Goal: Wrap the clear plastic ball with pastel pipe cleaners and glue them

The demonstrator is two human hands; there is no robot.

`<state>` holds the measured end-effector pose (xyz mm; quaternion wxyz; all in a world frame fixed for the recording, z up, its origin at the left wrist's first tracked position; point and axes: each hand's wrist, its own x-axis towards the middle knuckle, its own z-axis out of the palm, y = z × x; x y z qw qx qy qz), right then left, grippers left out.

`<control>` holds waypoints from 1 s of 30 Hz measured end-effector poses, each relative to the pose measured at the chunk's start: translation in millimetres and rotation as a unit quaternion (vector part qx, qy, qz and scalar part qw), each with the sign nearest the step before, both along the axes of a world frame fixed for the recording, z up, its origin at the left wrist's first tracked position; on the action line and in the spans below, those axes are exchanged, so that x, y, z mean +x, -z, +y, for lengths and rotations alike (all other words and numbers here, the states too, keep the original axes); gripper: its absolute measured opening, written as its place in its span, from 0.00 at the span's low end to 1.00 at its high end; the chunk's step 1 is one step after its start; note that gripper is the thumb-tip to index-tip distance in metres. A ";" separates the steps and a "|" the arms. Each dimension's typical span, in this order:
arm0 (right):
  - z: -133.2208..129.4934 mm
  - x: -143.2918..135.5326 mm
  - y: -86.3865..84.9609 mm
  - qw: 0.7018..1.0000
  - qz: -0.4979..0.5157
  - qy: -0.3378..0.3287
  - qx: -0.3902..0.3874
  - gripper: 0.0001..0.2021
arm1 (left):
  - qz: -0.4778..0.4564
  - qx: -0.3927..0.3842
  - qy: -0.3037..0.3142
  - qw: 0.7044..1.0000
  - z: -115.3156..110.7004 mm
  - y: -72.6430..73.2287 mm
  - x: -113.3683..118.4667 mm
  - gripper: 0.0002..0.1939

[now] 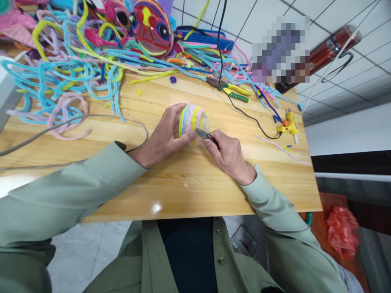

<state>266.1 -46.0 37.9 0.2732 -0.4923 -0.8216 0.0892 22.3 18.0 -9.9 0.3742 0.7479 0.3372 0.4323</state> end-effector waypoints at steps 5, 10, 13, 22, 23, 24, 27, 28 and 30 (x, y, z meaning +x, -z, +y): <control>0.8 0.5 -1.2 0.999 0.026 -0.022 0.010 0.22 | 0.001 0.006 -0.003 1.000 0.4 0.5 0.4 0.43; 1.3 1.3 -1.0 0.998 0.044 -0.035 0.016 0.18 | -0.004 0.001 -0.004 1.000 0.2 1.0 0.8 0.43; 1.4 2.4 -0.5 0.998 0.046 -0.037 0.009 0.17 | 0.001 -0.003 -0.004 1.000 0.5 1.1 0.1 0.42; 1.2 4.7 -1.6 0.998 0.057 -0.029 0.007 0.19 | 0.007 0.005 0.000 1.000 0.9 1.1 -0.9 0.42; 1.3 4.7 -2.2 0.998 0.054 -0.023 0.005 0.20 | 0.006 0.006 0.000 1.000 1.0 1.7 -1.0 0.42; 1.4 4.6 -2.7 0.999 0.051 -0.018 0.001 0.21 | 0.005 0.007 0.000 1.000 1.2 2.3 -1.2 0.42; 1.9 4.2 -3.7 0.999 0.040 -0.015 -0.005 0.22 | 0.006 0.016 0.002 1.000 1.6 3.6 -1.9 0.42; 2.1 4.1 -3.8 0.999 0.037 -0.017 -0.004 0.22 | 0.008 0.016 0.002 1.000 1.8 3.6 -2.2 0.41; 2.3 4.0 -3.8 0.999 0.027 -0.017 -0.006 0.22 | 0.014 0.015 0.004 1.000 2.0 3.2 -2.7 0.41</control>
